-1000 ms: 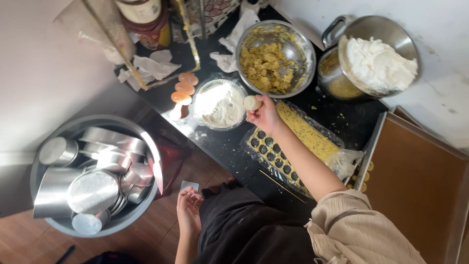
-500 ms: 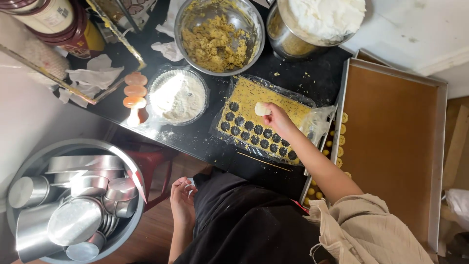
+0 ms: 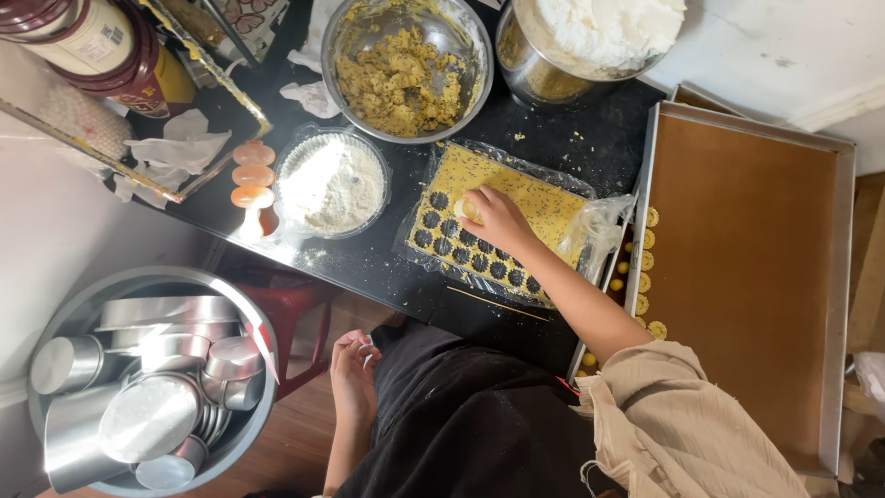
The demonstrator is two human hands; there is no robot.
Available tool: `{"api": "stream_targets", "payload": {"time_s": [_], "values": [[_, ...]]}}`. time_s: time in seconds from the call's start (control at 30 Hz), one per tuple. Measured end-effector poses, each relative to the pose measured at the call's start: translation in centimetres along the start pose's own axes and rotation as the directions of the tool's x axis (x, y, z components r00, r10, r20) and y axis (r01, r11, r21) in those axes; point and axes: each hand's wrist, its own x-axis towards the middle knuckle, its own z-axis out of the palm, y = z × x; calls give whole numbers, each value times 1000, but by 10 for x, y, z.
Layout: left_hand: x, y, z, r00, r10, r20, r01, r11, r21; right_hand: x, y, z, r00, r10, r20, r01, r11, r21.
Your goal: Manually shaping cookie dough into molds and arranging the formed cookies onto a baking tray.
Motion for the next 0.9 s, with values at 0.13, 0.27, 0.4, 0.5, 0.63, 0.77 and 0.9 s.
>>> {"api": "stream_targets", "payload": {"time_s": [0.13,0.27,0.4,0.5,0.63,0.77,0.9], "values": [[-2,-2,-2,1000,3,-24,-3,999,-33,11,-5,-4,997,26,66,-27,1000,8],[-2,-8,-8,998,8,-55,-12,998,-66,17,-9,-7,994,35,100,-31,999,-41],[1,-15,-14,998,9,-60,-14,996,-85,20,-4,1,995,-20,96,31,993,-111],[2,-15,-14,999,19,-51,-23,996,-88,25,-2,-1,988,22,153,-11,997,-72],[3,-13,-12,999,25,-44,-29,996,-88,28,-5,-8,973,4,229,25,992,-123],[0,-9,-13,998,27,-52,-31,996,-85,30,-17,-25,951,88,298,-77,996,-50],[0,-8,-14,998,27,-60,-31,998,-60,31,-10,-24,964,30,264,-52,996,77]]}}
